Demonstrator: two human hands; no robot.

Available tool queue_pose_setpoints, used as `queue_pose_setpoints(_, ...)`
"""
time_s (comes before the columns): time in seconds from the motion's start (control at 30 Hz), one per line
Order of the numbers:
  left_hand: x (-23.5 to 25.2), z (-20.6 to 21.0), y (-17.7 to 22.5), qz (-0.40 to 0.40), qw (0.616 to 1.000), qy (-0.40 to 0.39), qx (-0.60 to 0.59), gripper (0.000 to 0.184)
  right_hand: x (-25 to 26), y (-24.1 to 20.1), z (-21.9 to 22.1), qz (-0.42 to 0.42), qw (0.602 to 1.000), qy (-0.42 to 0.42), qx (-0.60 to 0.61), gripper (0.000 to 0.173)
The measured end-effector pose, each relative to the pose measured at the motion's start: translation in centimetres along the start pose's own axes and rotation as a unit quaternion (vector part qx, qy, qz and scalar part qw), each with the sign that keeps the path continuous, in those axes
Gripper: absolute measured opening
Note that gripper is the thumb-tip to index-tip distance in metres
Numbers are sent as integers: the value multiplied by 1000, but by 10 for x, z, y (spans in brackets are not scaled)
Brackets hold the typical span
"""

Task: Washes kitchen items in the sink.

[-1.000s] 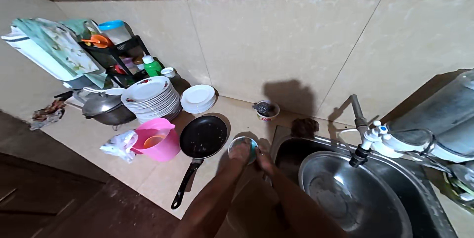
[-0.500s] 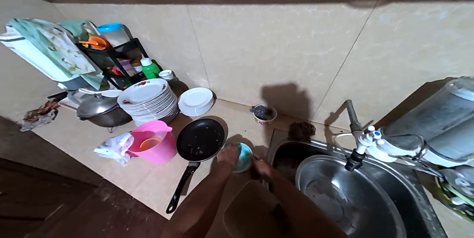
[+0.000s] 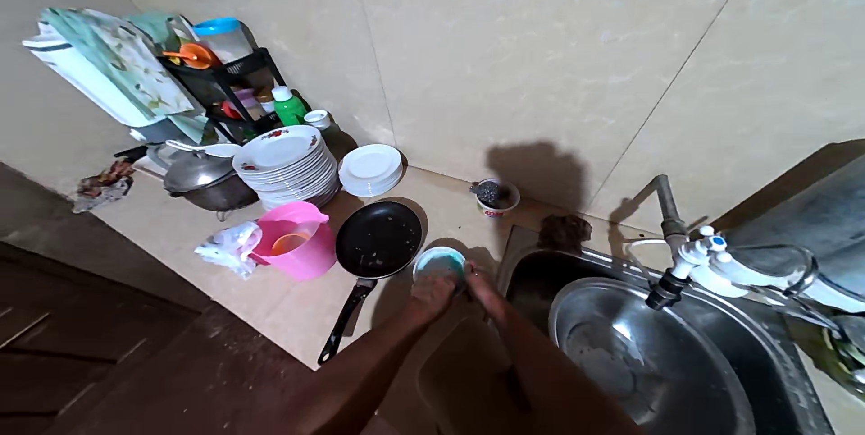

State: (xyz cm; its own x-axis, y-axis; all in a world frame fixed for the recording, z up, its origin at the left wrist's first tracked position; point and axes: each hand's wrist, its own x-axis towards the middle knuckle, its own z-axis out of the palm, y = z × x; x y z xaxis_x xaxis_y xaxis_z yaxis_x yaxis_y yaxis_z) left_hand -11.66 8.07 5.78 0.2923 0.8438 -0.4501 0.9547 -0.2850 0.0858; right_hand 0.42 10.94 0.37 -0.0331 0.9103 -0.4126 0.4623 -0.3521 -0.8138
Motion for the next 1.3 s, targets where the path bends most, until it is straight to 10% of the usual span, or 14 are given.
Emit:
queue_pose_setpoints(0.27,40,-19,-7,-204,978,41,-25,41,-9,2,1,-16,1000,-2,-18,46)
queue_pose_setpoints(1.3,3,1,-24,-54,990,2,-128,43,-4,9,4,30,998,6,57,51)
